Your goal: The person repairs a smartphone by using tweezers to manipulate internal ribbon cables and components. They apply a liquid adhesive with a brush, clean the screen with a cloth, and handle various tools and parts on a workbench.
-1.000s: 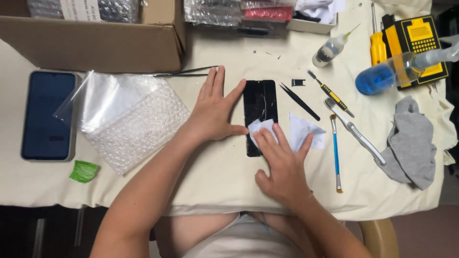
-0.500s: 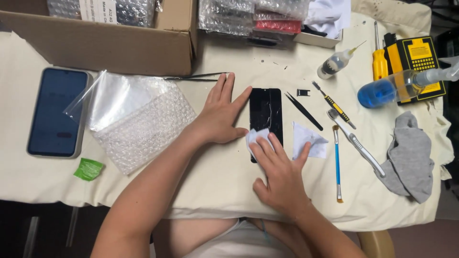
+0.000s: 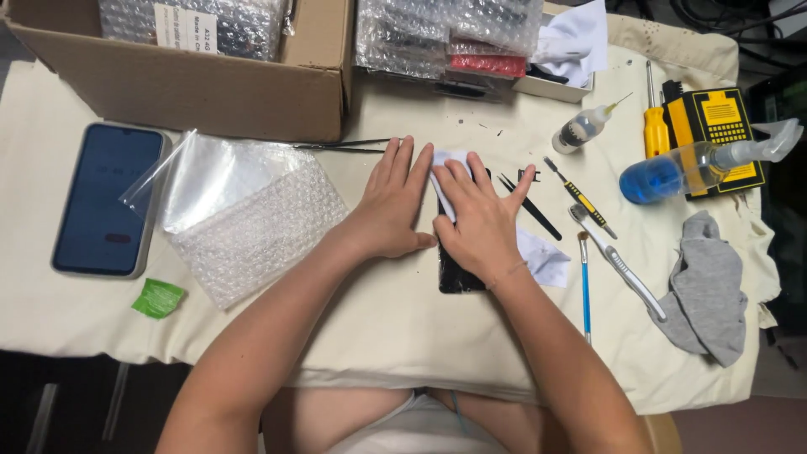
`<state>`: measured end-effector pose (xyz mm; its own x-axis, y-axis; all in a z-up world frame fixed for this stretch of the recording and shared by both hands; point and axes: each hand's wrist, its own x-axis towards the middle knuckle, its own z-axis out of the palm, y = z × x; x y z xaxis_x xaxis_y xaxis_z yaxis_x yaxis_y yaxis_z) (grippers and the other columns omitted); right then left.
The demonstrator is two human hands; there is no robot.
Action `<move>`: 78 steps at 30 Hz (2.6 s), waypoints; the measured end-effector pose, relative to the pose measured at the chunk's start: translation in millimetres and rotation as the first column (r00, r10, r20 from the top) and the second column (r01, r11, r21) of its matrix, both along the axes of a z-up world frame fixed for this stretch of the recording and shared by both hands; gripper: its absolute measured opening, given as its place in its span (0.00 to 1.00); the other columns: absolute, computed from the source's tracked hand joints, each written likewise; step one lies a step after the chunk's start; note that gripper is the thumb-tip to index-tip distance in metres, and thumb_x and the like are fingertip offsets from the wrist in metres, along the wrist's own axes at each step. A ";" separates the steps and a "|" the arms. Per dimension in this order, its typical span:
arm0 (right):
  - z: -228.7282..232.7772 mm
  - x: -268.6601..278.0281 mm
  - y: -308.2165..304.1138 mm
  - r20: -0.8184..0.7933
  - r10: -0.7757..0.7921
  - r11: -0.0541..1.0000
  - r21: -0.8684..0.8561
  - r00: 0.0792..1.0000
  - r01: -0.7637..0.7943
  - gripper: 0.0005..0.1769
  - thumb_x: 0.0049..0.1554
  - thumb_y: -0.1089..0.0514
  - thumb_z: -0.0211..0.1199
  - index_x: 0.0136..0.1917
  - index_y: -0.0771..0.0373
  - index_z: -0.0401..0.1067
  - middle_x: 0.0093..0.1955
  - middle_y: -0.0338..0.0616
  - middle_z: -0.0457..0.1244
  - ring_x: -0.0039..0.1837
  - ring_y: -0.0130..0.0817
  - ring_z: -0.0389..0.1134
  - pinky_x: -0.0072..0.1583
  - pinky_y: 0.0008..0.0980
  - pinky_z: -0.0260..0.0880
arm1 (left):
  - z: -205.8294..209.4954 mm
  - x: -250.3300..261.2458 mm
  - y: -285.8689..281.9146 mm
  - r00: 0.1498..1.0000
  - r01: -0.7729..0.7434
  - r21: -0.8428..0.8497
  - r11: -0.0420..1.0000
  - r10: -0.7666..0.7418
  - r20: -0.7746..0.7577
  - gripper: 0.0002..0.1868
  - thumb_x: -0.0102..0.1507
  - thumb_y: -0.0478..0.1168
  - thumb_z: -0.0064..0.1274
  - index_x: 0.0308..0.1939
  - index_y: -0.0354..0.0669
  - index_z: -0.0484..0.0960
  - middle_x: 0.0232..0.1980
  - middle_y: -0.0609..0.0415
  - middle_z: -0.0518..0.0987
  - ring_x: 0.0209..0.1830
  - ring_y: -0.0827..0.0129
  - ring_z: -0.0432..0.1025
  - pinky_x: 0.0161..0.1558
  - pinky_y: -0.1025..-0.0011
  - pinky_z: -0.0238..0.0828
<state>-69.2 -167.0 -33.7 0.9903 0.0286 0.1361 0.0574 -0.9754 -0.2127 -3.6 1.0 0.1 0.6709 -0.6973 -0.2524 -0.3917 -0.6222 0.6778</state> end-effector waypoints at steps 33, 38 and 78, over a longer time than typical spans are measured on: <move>45.7 -19.4 -48.4 -0.163 -0.028 0.222 0.961 0.986 0.165 0.46 0.51 0.46 0.61 0.77 0.72 0.57 0.56 0.48 0.61 0.55 0.36 0.65 0.58 0.36 0.71 | 55.1 -4.2 61.1 0.815 -0.031 -0.107 0.994 0.087 0.572 0.52 0.47 0.52 0.69 0.74 0.46 0.67 0.64 0.46 0.74 0.67 0.52 0.69 0.67 0.54 0.60; 62.4 -17.5 -62.3 -0.091 -0.198 -0.391 0.920 0.976 0.006 0.36 0.54 0.50 0.48 0.74 0.65 0.61 0.69 0.55 0.62 0.67 0.48 0.66 0.70 0.55 0.67 | 42.1 1.5 28.9 0.823 0.063 -0.132 0.989 0.024 0.568 0.56 0.46 0.52 0.69 0.77 0.46 0.64 0.66 0.47 0.72 0.70 0.55 0.66 0.67 0.56 0.58; 19.7 -13.5 -35.1 -0.003 -0.484 -0.140 0.987 0.875 -0.074 0.34 0.64 0.72 0.49 0.75 0.48 0.43 0.59 0.49 0.62 0.51 0.44 0.76 0.55 0.38 0.84 | 7.5 -11.1 11.8 0.735 0.011 -0.237 0.971 0.153 0.660 0.66 0.40 0.58 0.69 0.80 0.46 0.60 0.70 0.45 0.70 0.68 0.53 0.64 0.61 0.60 0.56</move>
